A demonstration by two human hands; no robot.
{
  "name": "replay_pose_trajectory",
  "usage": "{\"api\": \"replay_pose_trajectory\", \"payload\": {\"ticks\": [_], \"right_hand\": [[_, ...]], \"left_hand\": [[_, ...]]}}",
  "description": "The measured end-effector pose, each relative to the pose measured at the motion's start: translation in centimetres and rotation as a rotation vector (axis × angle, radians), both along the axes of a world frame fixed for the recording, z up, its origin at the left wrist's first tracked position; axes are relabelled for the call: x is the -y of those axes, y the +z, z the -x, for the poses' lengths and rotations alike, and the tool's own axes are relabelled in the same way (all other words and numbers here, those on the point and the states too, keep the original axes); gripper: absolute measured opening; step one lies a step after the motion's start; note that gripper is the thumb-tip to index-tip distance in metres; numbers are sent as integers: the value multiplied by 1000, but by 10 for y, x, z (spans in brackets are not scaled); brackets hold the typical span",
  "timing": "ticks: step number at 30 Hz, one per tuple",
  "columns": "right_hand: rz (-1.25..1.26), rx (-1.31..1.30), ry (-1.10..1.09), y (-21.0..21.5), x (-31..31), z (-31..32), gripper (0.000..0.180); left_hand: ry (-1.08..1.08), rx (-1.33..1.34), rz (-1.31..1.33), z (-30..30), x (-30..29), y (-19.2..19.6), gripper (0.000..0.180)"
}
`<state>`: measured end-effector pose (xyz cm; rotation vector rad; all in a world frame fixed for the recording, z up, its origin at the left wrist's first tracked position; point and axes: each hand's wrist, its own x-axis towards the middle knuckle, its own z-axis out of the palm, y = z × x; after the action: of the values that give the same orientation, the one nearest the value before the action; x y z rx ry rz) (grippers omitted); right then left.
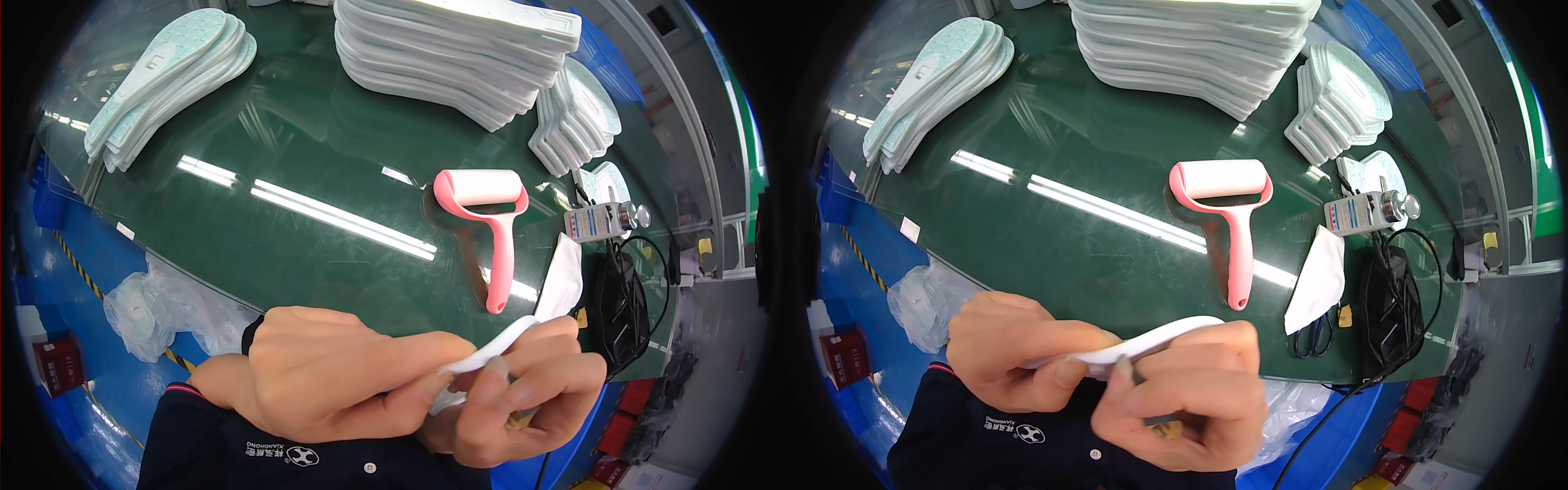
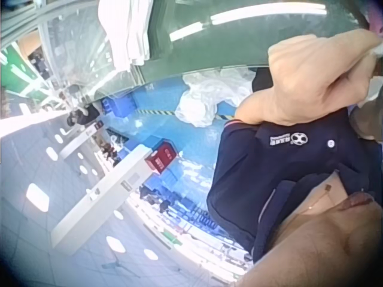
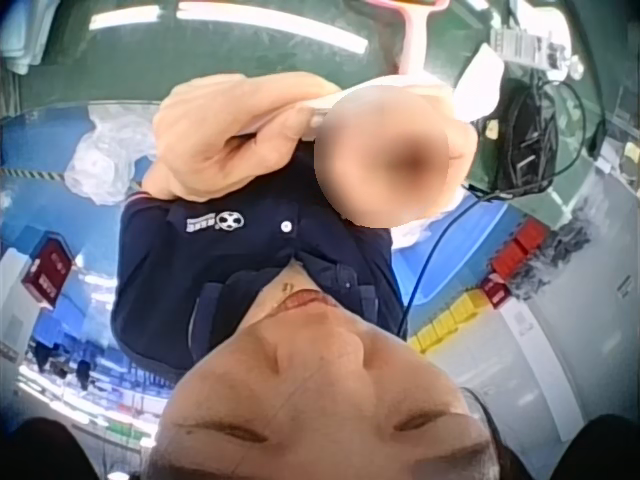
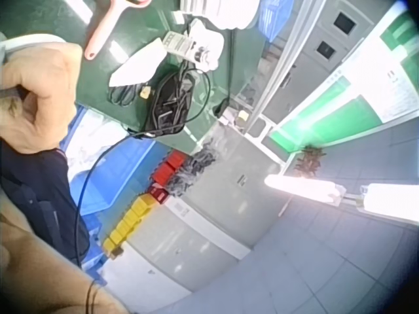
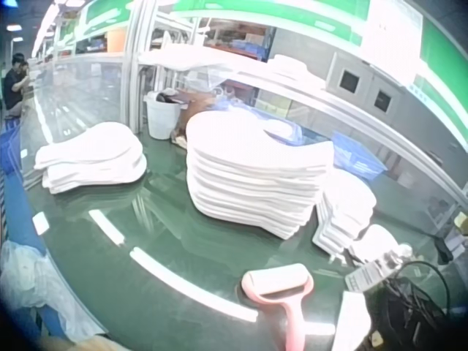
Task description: The person uses a sanding block to smooth the edges of a white plastic insole. They then use scissors to trim excess material from the insole's perimeter. The person inspects the finished insole and stacks it with others on the table.
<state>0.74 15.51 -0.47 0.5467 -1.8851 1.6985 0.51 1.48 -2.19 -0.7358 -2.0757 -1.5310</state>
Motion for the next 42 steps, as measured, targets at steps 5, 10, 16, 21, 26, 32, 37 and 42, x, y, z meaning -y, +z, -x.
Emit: {"api": "replay_pose_trajectory", "payload": {"ticks": [5,10,16,21,26,32,37,42], "right_hand": [[-71,-67,-17,-2,1,2,32],[-26,-28,-15,0,-2,3,32],[48,50,-48,-1,-5,0,34],[63,-43,115,-2,-2,1,24],[-22,-65,1,1,-2,-6,24],[-259,-31,106,11,-3,0,25],[-193,17,251,13,-14,3,24],[-37,-53,7,1,2,3,29]], "left_hand": [[-27,-8,35,2,1,1,13],[-24,-15,2,2,0,-3,14],[-61,7,-7,2,1,0,15],[-112,95,8,0,4,6,15],[-94,112,-9,-1,1,11,15],[-92,100,17,0,2,7,13],[-99,63,9,1,2,4,13],[-94,41,36,1,4,1,15]]}}
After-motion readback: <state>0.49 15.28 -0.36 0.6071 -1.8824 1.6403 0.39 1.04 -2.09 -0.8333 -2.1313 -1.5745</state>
